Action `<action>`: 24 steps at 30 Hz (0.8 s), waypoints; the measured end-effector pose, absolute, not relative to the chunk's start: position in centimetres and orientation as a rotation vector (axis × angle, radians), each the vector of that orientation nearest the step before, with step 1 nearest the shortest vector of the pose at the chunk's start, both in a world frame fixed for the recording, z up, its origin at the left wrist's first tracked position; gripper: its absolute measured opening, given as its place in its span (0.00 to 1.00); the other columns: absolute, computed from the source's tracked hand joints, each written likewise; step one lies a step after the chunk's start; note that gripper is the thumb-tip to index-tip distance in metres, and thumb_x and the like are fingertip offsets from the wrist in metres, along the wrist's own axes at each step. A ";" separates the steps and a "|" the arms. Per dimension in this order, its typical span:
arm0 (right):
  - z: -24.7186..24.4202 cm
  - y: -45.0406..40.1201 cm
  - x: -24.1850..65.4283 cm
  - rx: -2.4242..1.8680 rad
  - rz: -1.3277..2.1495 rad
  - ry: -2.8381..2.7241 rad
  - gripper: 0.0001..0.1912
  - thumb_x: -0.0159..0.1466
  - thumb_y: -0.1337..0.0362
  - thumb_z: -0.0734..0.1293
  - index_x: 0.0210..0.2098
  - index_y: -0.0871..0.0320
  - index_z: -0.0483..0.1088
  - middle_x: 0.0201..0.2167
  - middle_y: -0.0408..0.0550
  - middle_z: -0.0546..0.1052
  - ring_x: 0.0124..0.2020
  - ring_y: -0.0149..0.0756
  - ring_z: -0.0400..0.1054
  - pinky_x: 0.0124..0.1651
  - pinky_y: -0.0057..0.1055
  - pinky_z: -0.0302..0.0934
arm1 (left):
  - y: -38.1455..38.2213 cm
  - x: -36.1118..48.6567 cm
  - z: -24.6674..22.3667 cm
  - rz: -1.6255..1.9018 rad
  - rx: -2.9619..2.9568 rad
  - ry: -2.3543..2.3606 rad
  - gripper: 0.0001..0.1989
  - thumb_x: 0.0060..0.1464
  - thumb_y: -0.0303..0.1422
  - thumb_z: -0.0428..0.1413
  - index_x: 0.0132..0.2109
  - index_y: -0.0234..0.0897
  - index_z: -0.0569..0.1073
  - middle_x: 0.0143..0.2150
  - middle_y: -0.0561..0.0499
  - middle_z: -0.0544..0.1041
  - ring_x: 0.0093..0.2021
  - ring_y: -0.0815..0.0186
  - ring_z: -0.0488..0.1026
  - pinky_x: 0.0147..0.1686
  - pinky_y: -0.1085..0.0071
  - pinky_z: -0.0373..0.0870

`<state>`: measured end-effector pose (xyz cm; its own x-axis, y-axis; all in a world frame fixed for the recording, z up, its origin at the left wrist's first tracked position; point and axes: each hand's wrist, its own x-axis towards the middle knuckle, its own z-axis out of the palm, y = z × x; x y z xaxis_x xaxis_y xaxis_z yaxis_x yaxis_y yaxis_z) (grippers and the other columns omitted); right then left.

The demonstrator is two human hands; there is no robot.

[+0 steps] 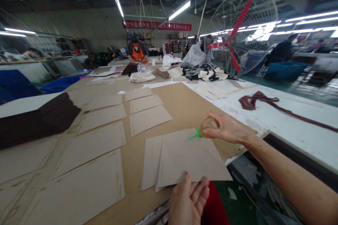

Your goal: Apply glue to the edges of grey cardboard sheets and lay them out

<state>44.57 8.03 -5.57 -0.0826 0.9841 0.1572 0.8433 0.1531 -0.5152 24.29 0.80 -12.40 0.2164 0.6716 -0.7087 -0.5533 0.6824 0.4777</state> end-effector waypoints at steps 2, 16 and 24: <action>-5.8 9.3 42.6 -1.674 0.388 -2.014 0.15 0.58 0.53 0.69 0.38 0.57 0.67 0.27 0.41 0.72 0.27 0.34 0.64 0.27 0.27 0.50 | 0.8 24.3 -12.5 0.853 0.131 1.055 0.06 0.61 0.30 0.52 0.41 0.28 0.66 0.36 0.36 0.79 0.37 0.59 0.80 0.32 0.73 0.77; -6.1 7.3 46.9 -1.751 0.438 -1.923 0.17 0.59 0.51 0.68 0.40 0.56 0.66 0.27 0.40 0.72 0.28 0.35 0.66 0.28 0.29 0.54 | 0.9 24.1 -12.2 0.815 0.151 1.062 0.06 0.60 0.30 0.52 0.40 0.29 0.68 0.39 0.36 0.80 0.37 0.60 0.79 0.29 0.73 0.76; -6.8 4.1 50.8 -1.871 0.454 -1.723 0.20 0.59 0.49 0.68 0.44 0.55 0.65 0.27 0.41 0.73 0.28 0.37 0.67 0.29 0.30 0.57 | 0.9 23.8 -12.2 0.761 0.183 1.071 0.10 0.60 0.32 0.53 0.45 0.29 0.70 0.45 0.39 0.79 0.37 0.63 0.79 0.24 0.77 0.72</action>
